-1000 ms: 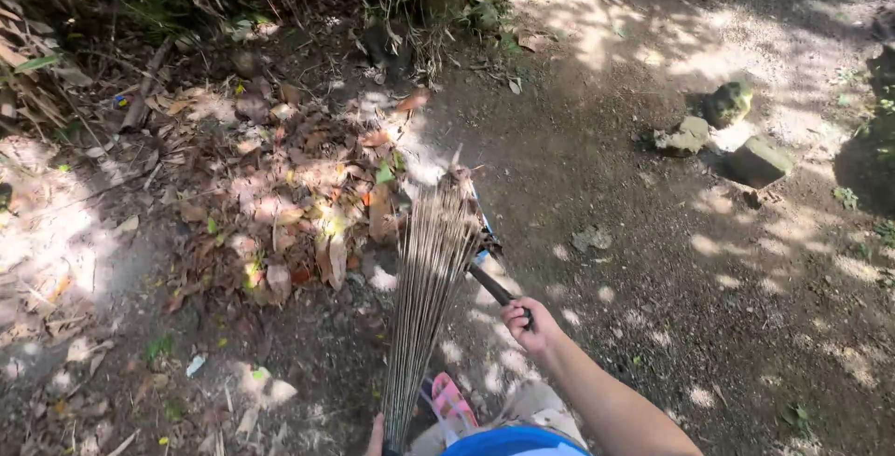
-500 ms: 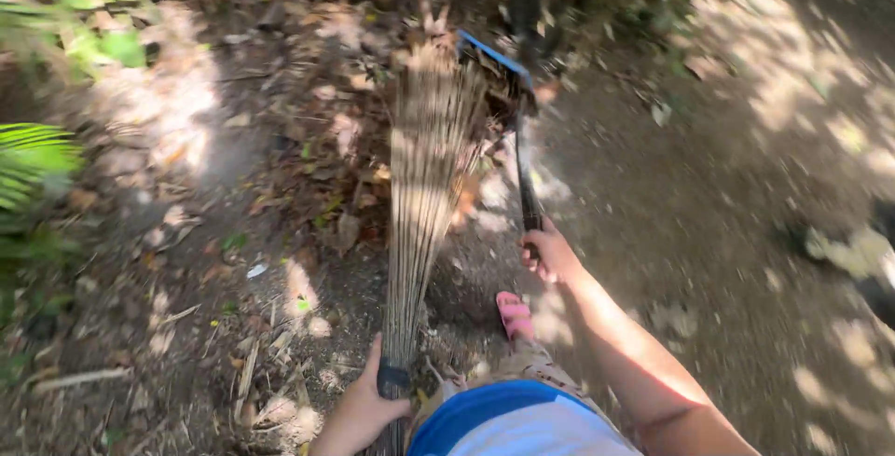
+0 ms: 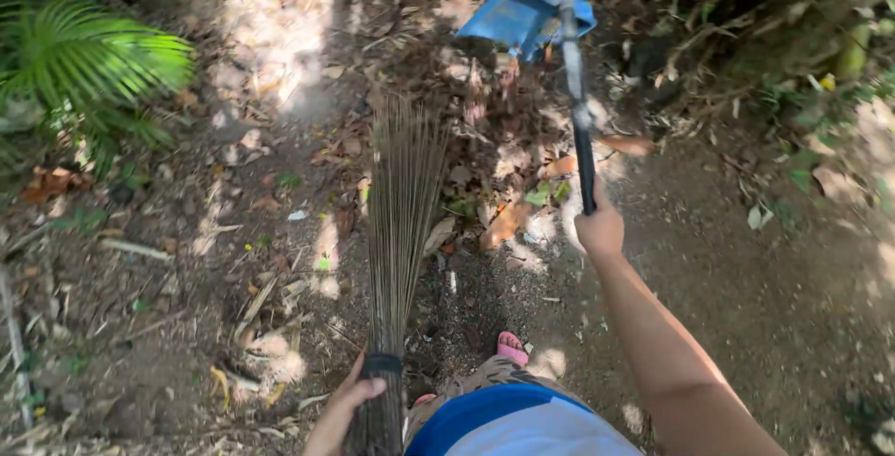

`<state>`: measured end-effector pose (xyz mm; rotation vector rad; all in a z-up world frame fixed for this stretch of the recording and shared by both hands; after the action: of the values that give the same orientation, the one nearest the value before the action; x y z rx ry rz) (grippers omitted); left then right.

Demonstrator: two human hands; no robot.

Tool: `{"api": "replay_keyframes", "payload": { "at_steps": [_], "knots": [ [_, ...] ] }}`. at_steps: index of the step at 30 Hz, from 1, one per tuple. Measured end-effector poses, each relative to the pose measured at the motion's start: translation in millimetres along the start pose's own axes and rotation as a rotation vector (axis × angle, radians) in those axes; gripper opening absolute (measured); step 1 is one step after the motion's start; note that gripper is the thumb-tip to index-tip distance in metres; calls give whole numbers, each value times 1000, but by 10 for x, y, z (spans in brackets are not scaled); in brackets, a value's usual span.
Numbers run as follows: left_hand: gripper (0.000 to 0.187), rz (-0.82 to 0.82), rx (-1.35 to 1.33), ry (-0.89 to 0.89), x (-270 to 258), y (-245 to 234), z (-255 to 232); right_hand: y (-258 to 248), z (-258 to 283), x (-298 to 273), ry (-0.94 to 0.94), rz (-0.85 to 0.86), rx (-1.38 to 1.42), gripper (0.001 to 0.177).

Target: Sweeping leaves and dirt from an outdoor path using a broom and dustpan.

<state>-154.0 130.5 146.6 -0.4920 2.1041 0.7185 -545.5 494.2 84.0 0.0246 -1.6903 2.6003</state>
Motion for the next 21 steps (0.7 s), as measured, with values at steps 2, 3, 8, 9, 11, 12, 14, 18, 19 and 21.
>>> {"api": "replay_keyframes", "payload": {
  "at_steps": [2, 3, 8, 9, 11, 12, 14, 18, 19, 21],
  "knots": [
    [112, 172, -235, 60, -62, 189, -57, 170, -139, 9, 11, -24, -6, 94],
    [112, 156, -254, 71, 15, 312, -85, 188, -175, 111, -12, -11, -2, 94],
    [119, 1, 228, 250, 266, 572, -340, 191, -83, 236, 93, 107, 570, 86],
    [119, -13, 217, 257, 344, 580, -328, 130, -30, 186, 78, 119, 574, 86],
    [116, 113, 95, 353, 484, 644, -280, 37, -20, 36, 184, 184, 689, 89],
    [116, 100, 83, 357, 456, 664, -267, 74, -79, 35, 172, 198, 688, 89],
    [114, 191, 38, 401, 428, 762, -309, 104, -162, 103, 134, 175, 929, 91],
    [114, 18, 253, 339, 89, 1012, -469, -146, -242, 90, 162, 192, 912, 89],
    [115, 16, 258, 345, 171, 969, -399, -205, -236, 126, 158, 255, 1078, 89],
    [116, 4, 249, 356, 291, 901, -270, -229, -389, 271, 144, 336, 1240, 89]
  ]
}}
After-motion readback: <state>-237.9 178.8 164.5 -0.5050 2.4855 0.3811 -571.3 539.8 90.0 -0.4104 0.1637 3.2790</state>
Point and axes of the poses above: each hand's wrist, its own x-axis towards the middle knuckle, its own y-axis out of the palm, z = x × y, the point moved 4 cm from there along x, towards the middle knuckle, and after that the axes turned 12 degrees about -x, right-handed, at the moved point
